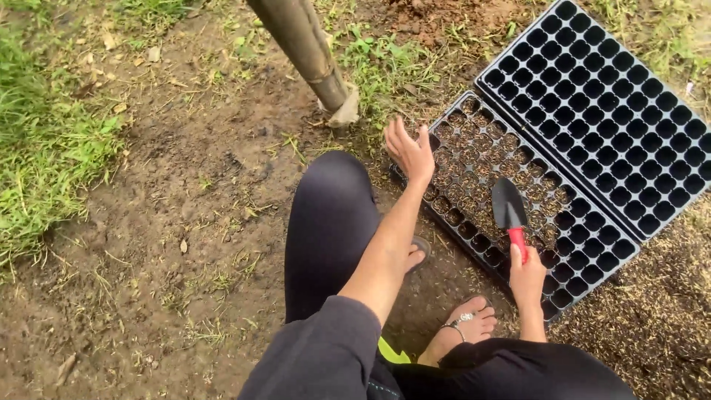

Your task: Filling a plastic seedling tray with a soil and husk mixture using a hand trowel.

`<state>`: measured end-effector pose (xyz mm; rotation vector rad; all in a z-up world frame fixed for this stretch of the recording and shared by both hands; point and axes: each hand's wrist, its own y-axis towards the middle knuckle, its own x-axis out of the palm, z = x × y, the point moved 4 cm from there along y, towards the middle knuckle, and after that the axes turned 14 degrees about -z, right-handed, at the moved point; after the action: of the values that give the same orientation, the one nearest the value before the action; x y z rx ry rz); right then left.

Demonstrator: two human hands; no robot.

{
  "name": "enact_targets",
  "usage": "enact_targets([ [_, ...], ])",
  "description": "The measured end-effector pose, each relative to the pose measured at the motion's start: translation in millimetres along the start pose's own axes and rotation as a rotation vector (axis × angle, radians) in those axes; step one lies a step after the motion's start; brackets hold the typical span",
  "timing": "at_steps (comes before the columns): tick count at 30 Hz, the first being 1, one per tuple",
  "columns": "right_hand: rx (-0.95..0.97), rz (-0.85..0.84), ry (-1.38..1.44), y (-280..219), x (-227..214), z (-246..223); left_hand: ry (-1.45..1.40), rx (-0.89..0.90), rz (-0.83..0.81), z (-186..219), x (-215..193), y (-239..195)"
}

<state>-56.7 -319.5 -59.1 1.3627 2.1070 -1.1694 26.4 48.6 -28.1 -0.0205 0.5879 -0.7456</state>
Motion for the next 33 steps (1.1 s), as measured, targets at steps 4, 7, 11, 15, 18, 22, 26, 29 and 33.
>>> enact_targets([
  [4, 0.004, -0.014, -0.046, 4, 4, -5, 0.28, 0.174, -0.257, -5, 17, -31],
  [7, -0.033, -0.001, -0.139, -3, -3, -20, 0.493, 0.331, -0.522, 3, 37, -61],
  [11, 0.016, -0.033, -0.121, 6, 3, -24, 0.713, 0.601, -0.622, 15, 56, -88],
  [15, 0.122, -0.001, -0.106, 12, 7, -17, 0.833, 0.714, -0.683, 6, 74, -99],
  [18, 0.19, 0.105, -0.058, 1, -4, -4, 0.817, 0.736, -0.664, 2, 82, -100],
  [22, 0.199, 0.166, 0.032, -11, -12, 25, 0.81, 0.719, -0.66, 3, 77, -102],
  [26, 0.205, 0.046, -0.004, -18, -10, 32, 0.81, 0.722, -0.669, 2, 74, -103],
  [29, 0.207, 0.004, 0.012, -19, -11, 29, 0.761, 0.765, -0.654, -3, 78, -100],
  [33, 0.228, 0.156, 0.055, -15, -13, 53, 0.72, 0.815, -0.636, -15, 102, -95],
])
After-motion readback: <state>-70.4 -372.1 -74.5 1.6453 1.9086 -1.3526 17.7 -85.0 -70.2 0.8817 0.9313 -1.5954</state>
